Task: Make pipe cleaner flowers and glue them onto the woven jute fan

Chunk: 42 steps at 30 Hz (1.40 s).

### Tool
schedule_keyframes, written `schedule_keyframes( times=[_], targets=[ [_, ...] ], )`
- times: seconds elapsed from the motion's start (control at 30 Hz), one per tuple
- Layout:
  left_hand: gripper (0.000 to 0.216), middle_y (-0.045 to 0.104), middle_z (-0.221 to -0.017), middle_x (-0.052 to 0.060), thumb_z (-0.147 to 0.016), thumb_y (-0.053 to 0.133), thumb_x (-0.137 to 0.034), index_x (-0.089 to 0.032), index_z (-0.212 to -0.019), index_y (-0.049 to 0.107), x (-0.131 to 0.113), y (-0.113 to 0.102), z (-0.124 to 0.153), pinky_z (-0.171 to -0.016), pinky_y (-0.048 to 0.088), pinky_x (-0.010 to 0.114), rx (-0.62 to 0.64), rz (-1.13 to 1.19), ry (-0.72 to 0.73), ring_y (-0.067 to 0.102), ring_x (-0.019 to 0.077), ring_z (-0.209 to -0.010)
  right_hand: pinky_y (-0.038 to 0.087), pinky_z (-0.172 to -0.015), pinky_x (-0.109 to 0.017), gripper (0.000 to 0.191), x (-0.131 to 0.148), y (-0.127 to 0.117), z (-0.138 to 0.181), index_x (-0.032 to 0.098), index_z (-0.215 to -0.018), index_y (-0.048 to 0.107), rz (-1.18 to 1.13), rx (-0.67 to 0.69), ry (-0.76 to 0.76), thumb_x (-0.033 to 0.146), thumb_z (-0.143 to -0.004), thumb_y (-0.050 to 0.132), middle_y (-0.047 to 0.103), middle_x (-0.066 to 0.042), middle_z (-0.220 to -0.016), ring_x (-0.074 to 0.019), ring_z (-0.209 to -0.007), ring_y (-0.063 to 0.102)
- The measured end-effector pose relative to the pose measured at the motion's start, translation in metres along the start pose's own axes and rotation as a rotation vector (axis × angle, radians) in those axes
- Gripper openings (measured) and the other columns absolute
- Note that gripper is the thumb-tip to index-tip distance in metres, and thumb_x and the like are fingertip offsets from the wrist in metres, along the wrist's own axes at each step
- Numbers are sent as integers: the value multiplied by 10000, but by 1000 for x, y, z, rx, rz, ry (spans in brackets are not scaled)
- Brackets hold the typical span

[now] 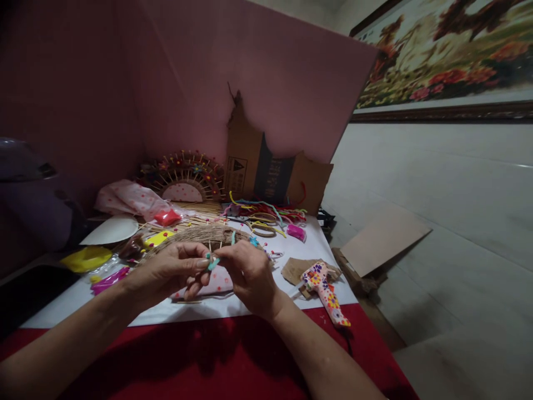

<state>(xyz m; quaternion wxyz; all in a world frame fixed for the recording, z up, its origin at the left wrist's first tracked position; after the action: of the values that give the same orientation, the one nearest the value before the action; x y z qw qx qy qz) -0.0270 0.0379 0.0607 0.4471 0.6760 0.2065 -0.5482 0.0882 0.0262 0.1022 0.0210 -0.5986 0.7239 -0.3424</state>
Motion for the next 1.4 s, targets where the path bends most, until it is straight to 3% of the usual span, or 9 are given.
schedule_keyframes(
  times=[0.1,0.23,0.47,0.7,0.9,1.03,1.23,1.4],
  targets=[
    [85,650,-611,27,-753,641,-196,-133,-744,584,-4,-1,0,-429,412,168,-12,15,52,572,85,-453,421,-602,-269,104,2,-5,2,192,-890,565,10,-73,16,126,-831,512,583,-23,-706,-133,-635,513],
    [93,636,-610,19,-739,654,-200,-131,-748,592,-5,-2,1,-434,420,175,-42,7,93,550,81,-455,395,-587,-266,64,8,-6,2,176,-805,579,16,-90,51,148,-827,526,555,-14,-649,-126,-600,484],
    [108,630,-606,15,-720,675,-204,-131,-731,596,-7,-3,-2,-447,430,189,-105,-2,179,542,85,-466,397,-533,-230,153,-3,8,6,155,-746,573,-293,-73,442,269,-841,536,578,-11,-635,-107,-558,519],
    [120,616,-582,-4,-723,675,-247,-139,-726,622,-7,-7,-1,-446,433,207,-201,-84,235,531,89,-461,402,-527,-204,188,-18,20,9,147,-717,562,-568,-91,618,308,-814,580,586,5,-608,-87,-542,530],
    [142,591,-581,-17,-746,648,-284,-147,-759,611,-9,-6,1,-440,404,199,-231,-187,238,499,78,-452,393,-538,-215,207,-18,21,7,150,-730,563,-491,-14,594,329,-832,551,601,-8,-625,-96,-569,519],
    [161,559,-614,-32,-746,644,-299,-146,-774,599,-11,-4,2,-465,412,197,-224,-224,238,470,58,-450,358,-493,-216,255,-26,18,11,151,-667,554,-308,-22,617,362,-808,578,566,-5,-598,-92,-530,450],
    [194,519,-541,-47,-765,613,-328,-149,-738,544,-9,-7,2,-369,308,159,-245,-222,175,390,38,-371,385,-564,-242,89,-11,4,4,180,-791,592,-151,-131,398,266,-814,583,567,-17,-748,-117,-635,485],
    [211,501,-539,-47,-769,612,-338,-146,-728,537,-7,-1,1,-388,332,166,-185,-226,190,408,51,-410,395,-596,-249,64,-1,1,1,186,-745,587,-124,-147,253,153,-800,581,544,-9,-728,-126,-667,505]
  ],
)
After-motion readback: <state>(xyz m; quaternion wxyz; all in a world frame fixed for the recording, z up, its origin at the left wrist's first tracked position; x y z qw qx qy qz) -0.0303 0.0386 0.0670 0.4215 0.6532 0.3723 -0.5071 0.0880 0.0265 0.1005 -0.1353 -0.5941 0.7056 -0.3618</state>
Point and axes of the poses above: each hand's wrist, its own z-axis away from the middle knuckle, its own y-axis out of the palm, x = y × z, the point moved 7 cm from there along -z, towards the middle knuckle
